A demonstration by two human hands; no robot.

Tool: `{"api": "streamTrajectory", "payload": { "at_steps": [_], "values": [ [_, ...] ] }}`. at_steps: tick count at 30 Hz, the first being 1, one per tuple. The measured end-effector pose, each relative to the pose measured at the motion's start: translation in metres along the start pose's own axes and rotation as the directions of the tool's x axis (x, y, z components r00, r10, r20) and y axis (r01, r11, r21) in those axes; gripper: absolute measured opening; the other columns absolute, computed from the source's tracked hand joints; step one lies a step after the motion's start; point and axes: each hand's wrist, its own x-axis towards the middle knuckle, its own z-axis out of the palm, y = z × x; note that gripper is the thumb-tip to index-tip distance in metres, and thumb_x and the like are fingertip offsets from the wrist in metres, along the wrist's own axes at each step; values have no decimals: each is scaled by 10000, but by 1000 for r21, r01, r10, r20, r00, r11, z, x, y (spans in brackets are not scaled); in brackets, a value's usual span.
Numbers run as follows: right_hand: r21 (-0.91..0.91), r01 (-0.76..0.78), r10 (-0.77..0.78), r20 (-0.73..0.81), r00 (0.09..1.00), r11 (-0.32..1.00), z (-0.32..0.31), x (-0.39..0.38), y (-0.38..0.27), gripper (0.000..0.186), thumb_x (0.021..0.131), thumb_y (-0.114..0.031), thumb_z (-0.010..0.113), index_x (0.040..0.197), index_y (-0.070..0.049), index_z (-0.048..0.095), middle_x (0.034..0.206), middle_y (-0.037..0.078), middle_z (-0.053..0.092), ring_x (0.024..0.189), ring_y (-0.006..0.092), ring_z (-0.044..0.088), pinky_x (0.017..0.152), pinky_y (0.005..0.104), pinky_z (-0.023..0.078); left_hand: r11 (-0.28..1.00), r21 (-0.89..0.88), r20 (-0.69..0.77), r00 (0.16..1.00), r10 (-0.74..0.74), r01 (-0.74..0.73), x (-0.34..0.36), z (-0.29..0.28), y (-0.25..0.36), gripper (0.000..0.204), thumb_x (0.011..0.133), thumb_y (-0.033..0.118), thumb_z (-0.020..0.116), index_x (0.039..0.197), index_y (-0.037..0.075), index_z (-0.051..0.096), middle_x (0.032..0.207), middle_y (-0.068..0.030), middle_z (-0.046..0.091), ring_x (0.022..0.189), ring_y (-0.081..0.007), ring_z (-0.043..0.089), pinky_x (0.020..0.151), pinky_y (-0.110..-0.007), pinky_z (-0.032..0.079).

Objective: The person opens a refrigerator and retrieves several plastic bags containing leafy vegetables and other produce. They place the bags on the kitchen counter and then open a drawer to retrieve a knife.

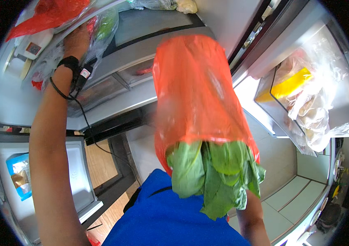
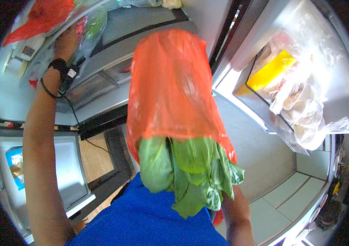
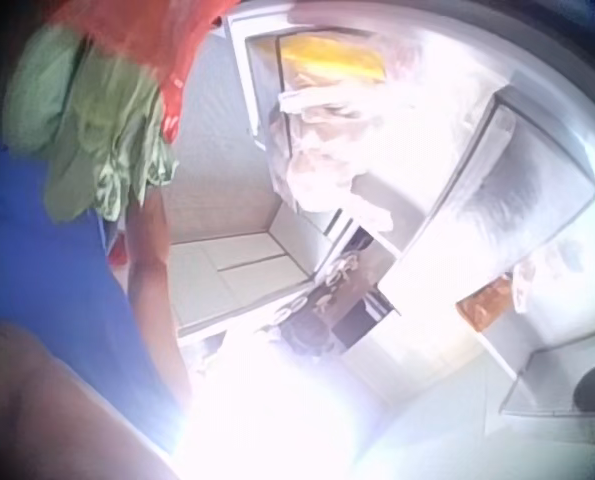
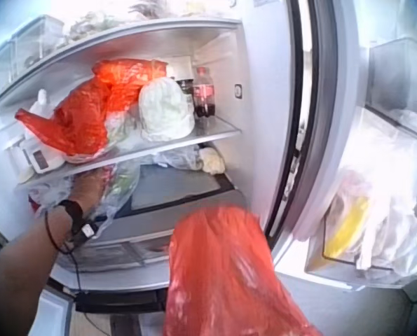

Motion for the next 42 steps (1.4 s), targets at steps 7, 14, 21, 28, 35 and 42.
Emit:
{"api": "streamTrajectory", "payload": {
  "at_steps": [7, 14, 21, 28, 35, 42],
  "values": [
    [15, 70, -70, 36, 997, 997, 20, 66, 18, 378, 1023, -231, 534, 1352, -58, 604, 1314, 236, 661, 1246, 345, 634, 1025, 437, 490, 981, -195, 0, 1000, 3, -3, 14, 49, -22, 565, 1024, 153, 499, 1577, 107, 390, 1581, -243, 435, 1416, -426, 470, 1183, -502, 384],
    [172, 155, -152, -30, 988, 973, 62, 192, -7, 382, 1023, -230, 538, 1356, -55, 599, 1313, 232, 661, 1240, 342, 636, 1020, 435, 494, 952, -297, -185, 983, 11, -67, -7, 36, -28, 519, 1023, 163, 511, 1539, 130, 466, 1508, -248, 519, 1327, -439, 550, 1116, -520, 441],
    [225, 182, -176, -47, 983, 957, 66, 218, -11, 386, 1022, -230, 541, 1360, -52, 594, 1312, 229, 662, 1234, 338, 639, 1016, 434, 498, 957, -280, -98, 994, 51, -77, -58, 4, -20, 380, 1002, 292, 597, 1361, 173, 627, 1110, -196, 734, 996, -408, 715, 885, -505, 574],
    [260, 199, -190, -58, 980, 945, 65, 219, -13, 390, 1022, -230, 544, 1365, -50, 589, 1311, 226, 662, 1228, 335, 642, 1012, 432, 502, 947, -307, 22, 994, 106, -94, -76, -9, -17, 328, 999, 310, 608, 1268, 143, 696, 1129, -187, 730, 1054, -377, 701, 890, -501, 562],
    [299, 207, -196, -66, 978, 932, 65, 215, -17, 394, 1022, -230, 547, 1369, -47, 584, 1310, 222, 663, 1221, 331, 644, 1008, 430, 506, 884, -464, -192, 981, -34, -60, -76, -35, 8, 522, 968, 433, 671, 1402, 149, 615, 1475, -205, 510, 1271, -407, 582, 1015, -540, 504],
    [340, 204, -196, -59, 979, 918, 68, 205, -16, 399, 1021, -230, 550, 1373, -44, 579, 1309, 219, 663, 1215, 327, 647, 1004, 429, 510, 889, -457, 133, 987, 90, -20, -50, -53, 54, 940, 860, 568, 760, 1615, 196, 340, 1672, -159, 300, 1445, -601, 299, 1147, -717, 323]
  ]
}}
